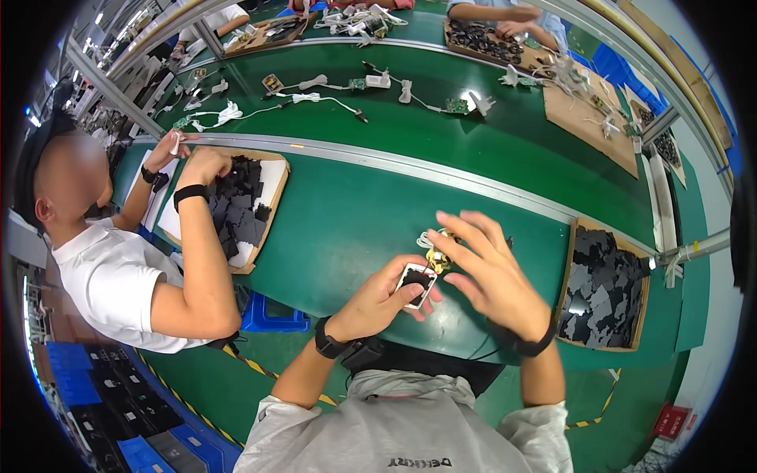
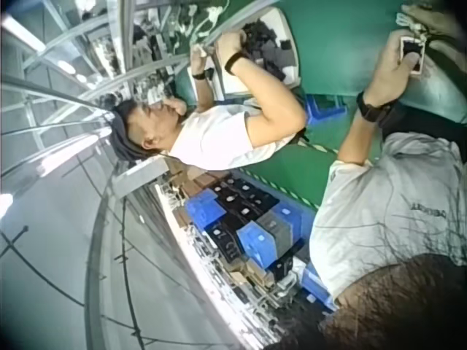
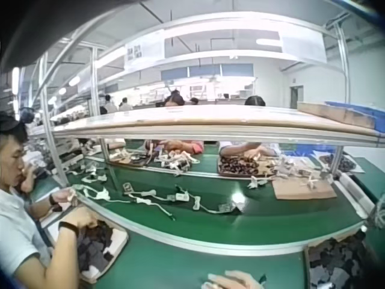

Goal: Manually assembling electronic power adapter components on an industrial assembly line.

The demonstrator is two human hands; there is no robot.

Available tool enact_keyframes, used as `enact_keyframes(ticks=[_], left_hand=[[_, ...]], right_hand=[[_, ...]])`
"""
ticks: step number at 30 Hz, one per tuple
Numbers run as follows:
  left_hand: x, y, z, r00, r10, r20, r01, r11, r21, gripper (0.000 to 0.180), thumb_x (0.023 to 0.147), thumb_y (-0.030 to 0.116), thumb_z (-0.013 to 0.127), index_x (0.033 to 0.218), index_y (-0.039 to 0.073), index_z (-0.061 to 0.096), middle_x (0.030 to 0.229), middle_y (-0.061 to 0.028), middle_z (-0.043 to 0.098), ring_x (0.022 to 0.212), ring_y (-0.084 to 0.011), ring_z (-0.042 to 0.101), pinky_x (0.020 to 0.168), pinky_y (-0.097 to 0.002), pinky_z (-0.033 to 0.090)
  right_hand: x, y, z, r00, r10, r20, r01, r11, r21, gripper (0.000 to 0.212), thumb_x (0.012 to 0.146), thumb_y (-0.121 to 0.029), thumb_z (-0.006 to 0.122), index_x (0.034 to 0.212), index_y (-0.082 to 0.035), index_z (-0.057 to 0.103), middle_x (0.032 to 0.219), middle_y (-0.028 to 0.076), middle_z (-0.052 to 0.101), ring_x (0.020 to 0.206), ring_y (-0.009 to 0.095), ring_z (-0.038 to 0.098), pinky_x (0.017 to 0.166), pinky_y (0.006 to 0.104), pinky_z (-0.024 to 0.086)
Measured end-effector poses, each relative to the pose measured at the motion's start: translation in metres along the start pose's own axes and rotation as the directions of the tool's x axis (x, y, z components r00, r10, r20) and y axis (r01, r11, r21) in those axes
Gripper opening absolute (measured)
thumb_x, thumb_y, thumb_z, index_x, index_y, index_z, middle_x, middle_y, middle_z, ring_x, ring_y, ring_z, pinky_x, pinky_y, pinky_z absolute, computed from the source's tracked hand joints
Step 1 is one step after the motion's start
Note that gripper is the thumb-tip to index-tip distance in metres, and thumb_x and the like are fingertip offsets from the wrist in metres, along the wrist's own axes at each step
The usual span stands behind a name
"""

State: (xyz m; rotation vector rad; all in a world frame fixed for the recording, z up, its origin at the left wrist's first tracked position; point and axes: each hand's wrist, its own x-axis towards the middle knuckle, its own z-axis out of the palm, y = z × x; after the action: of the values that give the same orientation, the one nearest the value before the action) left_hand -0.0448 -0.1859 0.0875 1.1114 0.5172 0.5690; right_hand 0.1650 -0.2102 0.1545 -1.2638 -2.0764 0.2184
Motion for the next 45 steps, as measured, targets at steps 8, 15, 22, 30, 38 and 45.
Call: enact_keyframes(ticks=[8,15,22,30,38,45], left_hand=[[0.003,0.01,0.006,0.995,-0.079,0.06,0.078,0.997,0.026,0.041,0.103,0.016,0.048,0.14,0.008,0.033,0.099,-0.0156,0.064,0.08,-0.0197,0.064,0.065,-0.0315,0.058],[0.007,0.015,0.017,0.993,-0.106,-0.055,0.112,0.985,0.131,0.033,0.103,0.011,0.045,0.136,0.008,0.042,0.098,-0.0115,0.063,0.077,-0.0157,0.062,0.065,-0.0299,0.057],[0.013,0.005,0.024,0.948,0.146,-0.282,0.009,0.875,0.484,0.029,0.101,0.002,0.043,0.13,0.004,0.048,0.097,-0.0117,0.064,0.081,-0.0161,0.065,0.067,-0.0308,0.059],[0.017,-0.011,0.017,0.953,0.224,-0.203,-0.076,0.828,0.555,0.029,0.101,0.001,0.042,0.129,0.005,0.049,0.098,-0.0122,0.062,0.083,-0.0156,0.063,0.067,-0.0305,0.059],[0.019,-0.014,0.017,0.96,0.141,-0.242,-0.023,0.901,0.433,0.03,0.1,0.0,0.042,0.128,0.007,0.051,0.104,-0.0131,0.06,0.083,-0.0204,0.061,0.067,-0.0311,0.058],[0.025,-0.029,0.017,0.945,0.232,-0.23,-0.066,0.824,0.562,0.027,0.102,0.006,0.043,0.128,0.008,0.051,0.099,-0.0091,0.057,0.078,-0.0156,0.058,0.063,-0.0302,0.057]], right_hand=[[0.003,0.019,-0.012,0.901,-0.417,0.117,0.423,0.791,-0.442,0.023,0.076,-0.014,0.072,0.095,-0.013,0.059,0.111,0.004,0.064,0.099,0.023,0.063,0.086,0.0399,0.05],[-0.013,0.031,-0.002,0.86,-0.51,0.017,0.437,0.72,-0.539,0.02,0.079,-0.016,0.071,0.093,-0.013,0.058,0.108,0.004,0.065,0.091,0.022,0.063,0.083,0.0389,0.05],[-0.025,0.035,-0.008,0.976,0.008,0.215,-0.019,0.999,0.046,0.02,0.079,-0.007,0.069,0.095,-0.011,0.058,0.103,0.006,0.064,0.083,0.026,0.06,0.083,0.0415,0.047],[-0.016,0.018,-0.031,0.927,-0.203,0.315,0.264,0.95,-0.164,0.013,0.084,-0.009,0.068,0.094,-0.008,0.06,0.111,0.009,0.058,0.099,0.029,0.054,0.091,0.0417,0.043],[-0.031,0.027,-0.018,0.953,0.005,0.304,-0.053,0.987,0.151,0.021,0.074,-0.008,0.068,0.094,-0.009,0.061,0.114,0.008,0.057,0.104,0.028,0.053,0.094,0.0452,0.041],[-0.028,0.012,-0.022,0.943,-0.204,0.262,0.266,0.936,-0.231,0.021,0.076,-0.012,0.065,0.097,-0.009,0.063,0.113,0.006,0.058,0.105,0.025,0.055,0.094,0.0432,0.043]])
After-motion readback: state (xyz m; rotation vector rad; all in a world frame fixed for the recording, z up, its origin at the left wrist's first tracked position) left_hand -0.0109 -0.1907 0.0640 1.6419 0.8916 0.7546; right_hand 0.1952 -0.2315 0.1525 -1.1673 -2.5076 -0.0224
